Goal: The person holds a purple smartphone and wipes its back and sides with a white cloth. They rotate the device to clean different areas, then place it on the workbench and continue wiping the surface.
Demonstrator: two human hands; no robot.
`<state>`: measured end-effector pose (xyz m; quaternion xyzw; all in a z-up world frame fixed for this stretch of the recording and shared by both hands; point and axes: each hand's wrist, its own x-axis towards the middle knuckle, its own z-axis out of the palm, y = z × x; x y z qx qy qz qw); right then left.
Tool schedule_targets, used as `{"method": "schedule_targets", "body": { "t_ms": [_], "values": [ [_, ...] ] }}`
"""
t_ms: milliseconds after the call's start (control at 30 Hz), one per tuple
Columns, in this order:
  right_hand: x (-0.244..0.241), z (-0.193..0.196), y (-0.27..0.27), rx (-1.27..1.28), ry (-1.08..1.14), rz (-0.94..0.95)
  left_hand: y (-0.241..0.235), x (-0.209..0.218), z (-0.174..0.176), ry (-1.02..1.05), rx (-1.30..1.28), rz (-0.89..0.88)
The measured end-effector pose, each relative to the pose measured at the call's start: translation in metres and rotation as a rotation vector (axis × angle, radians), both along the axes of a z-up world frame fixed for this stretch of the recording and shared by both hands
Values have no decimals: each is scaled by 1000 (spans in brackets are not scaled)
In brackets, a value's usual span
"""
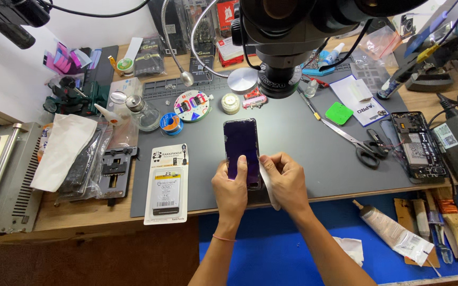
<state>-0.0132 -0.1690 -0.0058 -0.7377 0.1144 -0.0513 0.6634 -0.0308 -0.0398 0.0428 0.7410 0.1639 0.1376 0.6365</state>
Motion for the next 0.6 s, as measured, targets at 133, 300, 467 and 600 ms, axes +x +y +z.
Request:
{"method": "schedule_targets", "body": {
  "t_ms": [133,300,467,600],
  "values": [
    [-3,8,5,-15,1,-32,-4,1,1,-11,23,6],
    [-5,10,8,-28,-40,-40,-2,1,-9,-9,28,14],
    [1,-1,2,-45,-52,-13,-2,3,-11,15,44,-16],
    [7,-6,4,-57,-91,-48,-1,2,-7,6,53,-29]
  ]
}}
